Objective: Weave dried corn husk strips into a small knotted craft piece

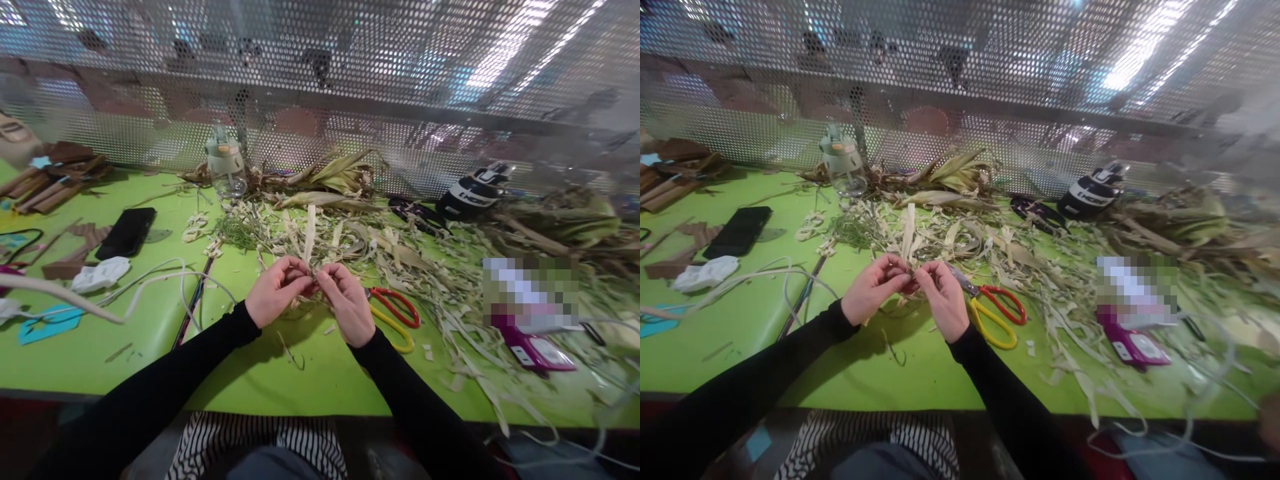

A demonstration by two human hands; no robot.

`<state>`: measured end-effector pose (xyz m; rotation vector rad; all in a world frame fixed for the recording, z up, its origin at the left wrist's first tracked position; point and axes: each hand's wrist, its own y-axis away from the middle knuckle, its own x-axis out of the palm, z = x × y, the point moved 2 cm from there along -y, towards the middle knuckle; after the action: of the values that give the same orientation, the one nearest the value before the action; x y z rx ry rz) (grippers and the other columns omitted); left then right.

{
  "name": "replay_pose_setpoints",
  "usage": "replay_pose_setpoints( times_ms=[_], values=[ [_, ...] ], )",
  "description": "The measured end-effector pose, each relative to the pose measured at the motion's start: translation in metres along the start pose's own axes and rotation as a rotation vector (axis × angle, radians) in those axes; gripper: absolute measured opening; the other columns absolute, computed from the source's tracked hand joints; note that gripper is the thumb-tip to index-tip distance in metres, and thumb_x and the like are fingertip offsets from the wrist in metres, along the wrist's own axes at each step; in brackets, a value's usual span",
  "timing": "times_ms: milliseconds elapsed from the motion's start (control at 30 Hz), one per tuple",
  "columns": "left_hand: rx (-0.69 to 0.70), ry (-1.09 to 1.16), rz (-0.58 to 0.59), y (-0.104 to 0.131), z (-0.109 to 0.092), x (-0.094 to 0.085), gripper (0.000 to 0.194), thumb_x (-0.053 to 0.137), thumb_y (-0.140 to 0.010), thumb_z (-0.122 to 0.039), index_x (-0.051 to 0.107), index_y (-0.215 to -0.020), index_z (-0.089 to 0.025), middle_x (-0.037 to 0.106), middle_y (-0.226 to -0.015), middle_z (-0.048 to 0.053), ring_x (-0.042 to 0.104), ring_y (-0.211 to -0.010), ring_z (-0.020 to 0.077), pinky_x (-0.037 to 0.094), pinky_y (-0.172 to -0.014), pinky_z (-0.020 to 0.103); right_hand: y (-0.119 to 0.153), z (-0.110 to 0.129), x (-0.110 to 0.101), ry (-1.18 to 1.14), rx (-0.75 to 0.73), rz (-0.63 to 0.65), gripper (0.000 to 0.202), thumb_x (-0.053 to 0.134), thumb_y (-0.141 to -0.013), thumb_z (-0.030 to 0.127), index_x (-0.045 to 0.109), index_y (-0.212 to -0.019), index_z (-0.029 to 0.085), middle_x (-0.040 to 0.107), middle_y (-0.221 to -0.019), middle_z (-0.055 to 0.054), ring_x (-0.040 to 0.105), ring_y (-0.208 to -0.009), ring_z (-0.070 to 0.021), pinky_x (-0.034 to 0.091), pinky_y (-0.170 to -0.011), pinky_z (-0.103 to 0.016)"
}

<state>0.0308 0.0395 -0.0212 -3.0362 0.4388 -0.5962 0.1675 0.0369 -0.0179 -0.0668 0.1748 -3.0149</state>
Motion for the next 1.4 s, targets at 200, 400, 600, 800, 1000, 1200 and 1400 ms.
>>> replay_pose_setpoints(
  times_ms=[200,400,600,800,1000,1200,1400],
  values=[
    [-0.097,0.088,-0.006,-0.003,0.0,-0.003,0.031,0.072,-0.072,-0.031,0.051,-0.087,-0.014,0.063,-0.068,-0.001,0.067,-0.066,0.0129,0.055,-0.073,0.03,-0.002,0.003,-0.001,0.044,0.01,-0.003,0.02,0.058,-0.083,0.038,0.053,-0.081,0.019,0.05,-0.064,0.005,0.043,-0.05,-0.0063,0.037,-0.047,-0.019],
    [-0.044,0.032,-0.018,-0.002,0.001,-0.005,0.029,0.074,-0.068,-0.019,0.053,-0.086,-0.014,0.061,-0.069,-0.005,0.061,-0.063,0.0047,0.052,-0.068,0.019,0.0,0.01,-0.002,0.179,-0.054,-0.015,0.021,0.064,-0.077,0.038,0.056,-0.081,0.018,0.055,-0.069,0.003,0.048,-0.055,-0.0076,0.04,-0.052,-0.021],
    [-0.035,0.053,0.033,-0.003,-0.004,-0.008,0.027,0.076,-0.066,-0.022,0.055,-0.082,-0.013,0.063,-0.071,-0.003,0.062,-0.064,0.0052,0.052,-0.067,0.018,-0.001,0.006,-0.002,-0.033,0.17,0.117,0.029,0.066,-0.076,0.04,0.055,-0.092,0.019,0.036,-0.048,0.012,0.025,-0.037,-0.0026,0.022,-0.037,-0.018],
    [-0.088,0.083,0.103,-0.005,-0.001,-0.01,0.032,0.078,-0.064,-0.025,0.055,-0.082,-0.013,0.066,-0.069,-0.001,0.065,-0.062,0.0083,0.054,-0.065,0.021,-0.001,0.003,-0.002,-0.183,0.151,0.08,0.023,0.073,-0.071,0.031,0.057,-0.083,0.02,0.045,-0.052,0.01,0.029,-0.037,-0.0015,0.026,-0.036,-0.017],
    [-0.153,0.2,-0.019,-0.002,0.007,-0.002,0.038,0.08,-0.062,-0.031,0.053,-0.081,-0.013,0.066,-0.065,-0.002,0.066,-0.062,0.0089,0.055,-0.065,0.021,0.005,0.007,0.0,0.065,-0.118,-0.069,0.012,0.069,-0.075,0.029,0.062,-0.078,0.02,0.061,-0.067,0.003,0.056,-0.054,-0.0084,0.049,-0.053,-0.022],
    [-0.133,0.204,-0.108,0.001,0.009,0.001,0.036,0.077,-0.065,-0.032,0.05,-0.08,-0.015,0.065,-0.064,-0.002,0.065,-0.059,0.0095,0.054,-0.063,0.023,0.007,0.009,0.001,0.279,-0.32,-0.103,0.006,0.064,-0.08,0.027,0.063,-0.081,0.021,0.065,-0.073,0.0,0.062,-0.06,-0.0122,0.054,-0.057,-0.027],
    [-0.065,0.137,-0.094,-0.002,0.005,-0.003,0.034,0.076,-0.066,-0.031,0.049,-0.079,-0.015,0.063,-0.063,-0.004,0.064,-0.06,0.0083,0.054,-0.066,0.022,0.0,0.001,-0.002,0.248,-0.107,-0.015,0.021,0.063,-0.08,0.037,0.062,-0.089,0.017,0.068,-0.08,-0.004,0.065,-0.07,-0.0164,0.056,-0.066,-0.031]
  ],
)
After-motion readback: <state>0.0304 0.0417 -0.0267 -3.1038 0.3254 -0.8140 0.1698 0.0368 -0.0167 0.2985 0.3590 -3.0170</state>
